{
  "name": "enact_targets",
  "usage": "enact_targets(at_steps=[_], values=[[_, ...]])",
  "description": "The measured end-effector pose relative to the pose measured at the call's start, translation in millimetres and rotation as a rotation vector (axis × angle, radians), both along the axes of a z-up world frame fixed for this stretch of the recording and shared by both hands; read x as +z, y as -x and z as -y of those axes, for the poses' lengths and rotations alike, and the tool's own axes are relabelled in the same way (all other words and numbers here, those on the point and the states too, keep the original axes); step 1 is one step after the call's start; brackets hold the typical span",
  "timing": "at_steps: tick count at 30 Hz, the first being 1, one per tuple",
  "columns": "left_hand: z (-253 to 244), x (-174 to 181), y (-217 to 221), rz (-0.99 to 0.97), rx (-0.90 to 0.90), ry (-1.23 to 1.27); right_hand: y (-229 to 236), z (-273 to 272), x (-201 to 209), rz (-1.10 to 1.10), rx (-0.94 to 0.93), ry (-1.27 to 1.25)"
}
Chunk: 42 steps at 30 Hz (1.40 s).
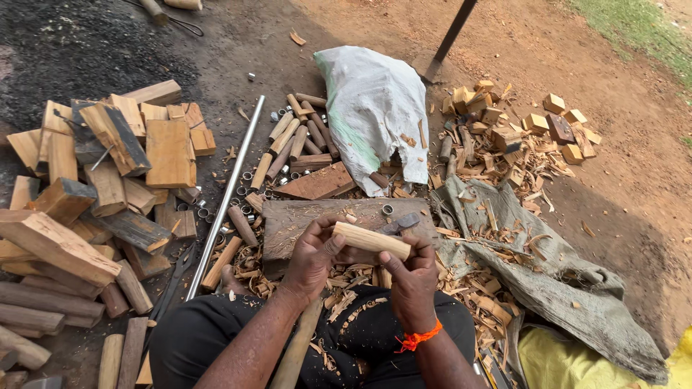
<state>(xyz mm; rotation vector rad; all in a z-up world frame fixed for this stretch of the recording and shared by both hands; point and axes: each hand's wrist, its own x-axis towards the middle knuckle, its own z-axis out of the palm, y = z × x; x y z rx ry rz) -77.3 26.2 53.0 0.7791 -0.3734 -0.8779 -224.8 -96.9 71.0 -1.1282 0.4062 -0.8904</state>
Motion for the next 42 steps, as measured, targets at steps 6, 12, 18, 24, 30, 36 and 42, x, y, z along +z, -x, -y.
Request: enact_targets(at_steps=[6, 12, 18, 24, 30, 36, 42], values=[[-19.0, -3.8, -64.9, 0.109, 0.246, 0.034, 29.7, 15.9, -23.6, -0.805, -0.244, 1.292], [-46.3, -11.5, -135.0, -0.148, 0.434, 0.005, 65.5, 63.3, -38.7, -1.153, 0.198, 0.447], [-42.6, -60.8, -142.5, -0.285, 0.474, -0.038, 66.4, 38.8, 19.4, -1.276, 0.258, 0.523], [-25.5, -84.1, -155.3, -0.245, 0.447, -0.071, 30.4, -9.4, 62.0, -1.042, 0.243, 0.690], [-27.1, -80.2, -155.2, -0.212, 0.507, -0.100, -19.0, -35.2, 52.3, -1.059, 0.311, 0.669], [-20.4, -73.7, -158.3, -0.225, 0.455, -0.044, -18.4, -39.5, 24.8, -0.926, 0.439, 0.650], [-22.0, -71.4, -158.6, -0.210, 0.450, -0.044, -15.3, -27.4, 11.1, -0.999, 0.468, 0.646]])
